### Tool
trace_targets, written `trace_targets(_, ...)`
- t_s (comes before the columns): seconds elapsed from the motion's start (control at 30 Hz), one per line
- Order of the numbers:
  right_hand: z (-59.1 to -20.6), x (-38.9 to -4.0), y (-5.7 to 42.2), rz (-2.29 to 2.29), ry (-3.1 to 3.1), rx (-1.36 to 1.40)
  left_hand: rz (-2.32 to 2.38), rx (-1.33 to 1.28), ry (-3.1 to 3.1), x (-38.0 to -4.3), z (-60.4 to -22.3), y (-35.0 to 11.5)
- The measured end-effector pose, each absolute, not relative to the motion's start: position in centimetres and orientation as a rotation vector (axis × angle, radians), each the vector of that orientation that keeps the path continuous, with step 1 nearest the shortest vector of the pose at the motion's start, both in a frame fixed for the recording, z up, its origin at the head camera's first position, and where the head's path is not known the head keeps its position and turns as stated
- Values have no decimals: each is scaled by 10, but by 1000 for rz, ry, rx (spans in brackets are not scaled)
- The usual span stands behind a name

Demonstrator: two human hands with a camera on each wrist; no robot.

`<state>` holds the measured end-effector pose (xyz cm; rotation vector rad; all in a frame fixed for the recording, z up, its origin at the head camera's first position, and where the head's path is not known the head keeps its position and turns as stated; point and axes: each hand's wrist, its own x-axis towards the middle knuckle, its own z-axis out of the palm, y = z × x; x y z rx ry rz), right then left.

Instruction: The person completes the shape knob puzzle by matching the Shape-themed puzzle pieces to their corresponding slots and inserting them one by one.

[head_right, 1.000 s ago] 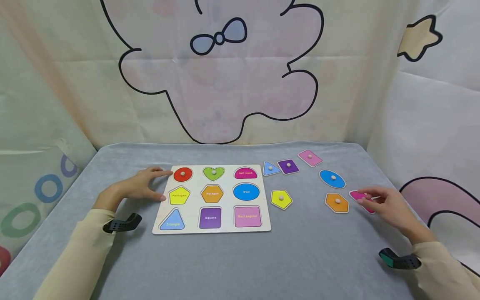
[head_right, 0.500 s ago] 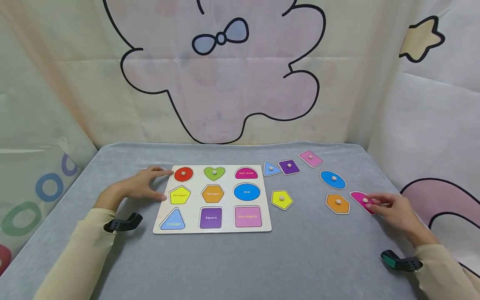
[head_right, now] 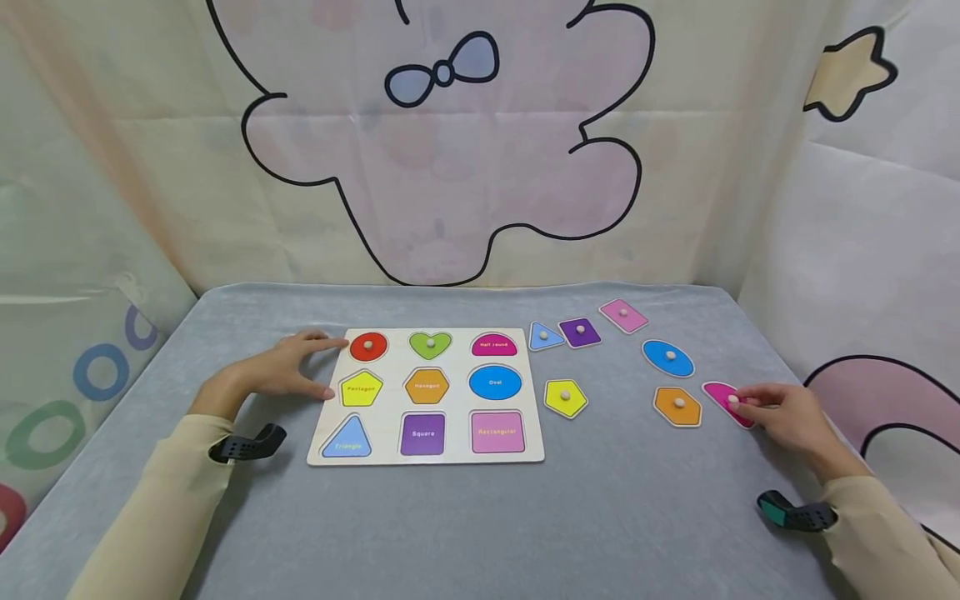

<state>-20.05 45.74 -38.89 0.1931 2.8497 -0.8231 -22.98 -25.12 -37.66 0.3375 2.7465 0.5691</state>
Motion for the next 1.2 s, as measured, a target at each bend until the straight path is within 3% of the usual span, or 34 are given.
trace_targets(0.63, -386, -200, 450, -806, 2990, 129, 562, 313, 2745, -230, -376, -250)
trace_targets(1.2, -378, -215, 411, -935, 3052, -151, 556, 294, 2733, -233, -379, -252)
